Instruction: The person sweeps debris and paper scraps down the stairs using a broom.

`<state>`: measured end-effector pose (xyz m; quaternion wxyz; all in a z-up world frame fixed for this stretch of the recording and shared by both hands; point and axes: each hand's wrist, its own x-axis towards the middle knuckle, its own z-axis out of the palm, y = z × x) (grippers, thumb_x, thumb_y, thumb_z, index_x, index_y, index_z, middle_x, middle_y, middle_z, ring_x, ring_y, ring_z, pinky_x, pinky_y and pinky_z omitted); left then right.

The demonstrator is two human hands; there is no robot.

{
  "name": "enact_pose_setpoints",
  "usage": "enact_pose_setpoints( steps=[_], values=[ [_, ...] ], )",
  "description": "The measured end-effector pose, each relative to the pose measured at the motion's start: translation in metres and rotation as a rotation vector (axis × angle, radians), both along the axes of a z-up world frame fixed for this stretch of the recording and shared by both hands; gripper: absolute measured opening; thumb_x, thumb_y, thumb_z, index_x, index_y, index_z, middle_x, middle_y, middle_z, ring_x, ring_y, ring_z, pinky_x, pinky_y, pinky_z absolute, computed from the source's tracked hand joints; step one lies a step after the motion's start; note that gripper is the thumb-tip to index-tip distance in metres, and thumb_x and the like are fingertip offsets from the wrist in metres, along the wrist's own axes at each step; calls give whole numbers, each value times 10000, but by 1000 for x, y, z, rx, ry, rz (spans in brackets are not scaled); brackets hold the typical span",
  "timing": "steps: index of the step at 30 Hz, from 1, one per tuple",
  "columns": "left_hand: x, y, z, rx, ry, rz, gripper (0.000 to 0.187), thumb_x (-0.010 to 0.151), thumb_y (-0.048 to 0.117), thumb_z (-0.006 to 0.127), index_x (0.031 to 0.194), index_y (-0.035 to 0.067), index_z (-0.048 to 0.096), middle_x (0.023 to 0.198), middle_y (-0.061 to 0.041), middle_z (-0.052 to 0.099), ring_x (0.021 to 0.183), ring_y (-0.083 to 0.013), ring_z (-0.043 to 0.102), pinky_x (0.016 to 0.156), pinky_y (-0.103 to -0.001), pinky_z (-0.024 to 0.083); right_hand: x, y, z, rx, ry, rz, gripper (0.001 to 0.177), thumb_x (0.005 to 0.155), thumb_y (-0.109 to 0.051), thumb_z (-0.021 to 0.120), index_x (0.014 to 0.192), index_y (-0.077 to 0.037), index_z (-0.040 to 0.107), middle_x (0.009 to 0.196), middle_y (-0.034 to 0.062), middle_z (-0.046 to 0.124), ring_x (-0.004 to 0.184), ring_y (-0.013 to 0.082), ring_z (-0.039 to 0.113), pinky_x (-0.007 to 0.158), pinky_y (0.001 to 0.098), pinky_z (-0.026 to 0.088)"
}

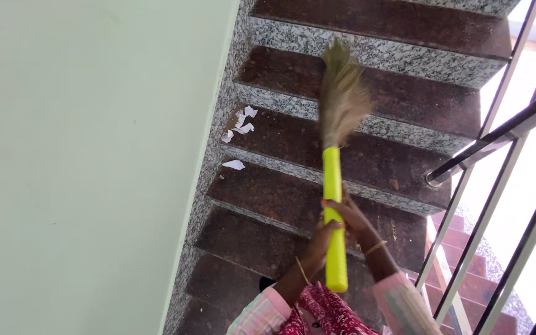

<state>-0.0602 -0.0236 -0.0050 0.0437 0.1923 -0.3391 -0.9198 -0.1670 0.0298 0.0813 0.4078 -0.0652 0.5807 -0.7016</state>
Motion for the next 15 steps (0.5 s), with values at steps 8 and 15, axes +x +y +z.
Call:
enact_pose_setpoints(
  steps=[8, 15],
  values=[
    [25, -35, 11, 89, 3, 268, 241, 940, 142, 604, 1143, 17, 572, 817, -83, 659, 650, -178, 649, 608, -299, 554, -3, -75, -48, 82, 134, 348, 1118, 811, -137, 751, 1672, -246, 47, 1042, 157, 616, 735, 206, 663, 640, 358, 581],
    [45, 23, 46, -297, -179, 40, 523, 908, 207, 675, 1352, 35, 457, 944, -71, 716, 839, -179, 714, 775, -290, 578, 22, 3, -9, -16, 181, 371, 1085, 806, -141, 713, 1664, -219, 52, 1089, 147, 624, 787, 216, 672, 701, 352, 590]
  ],
)
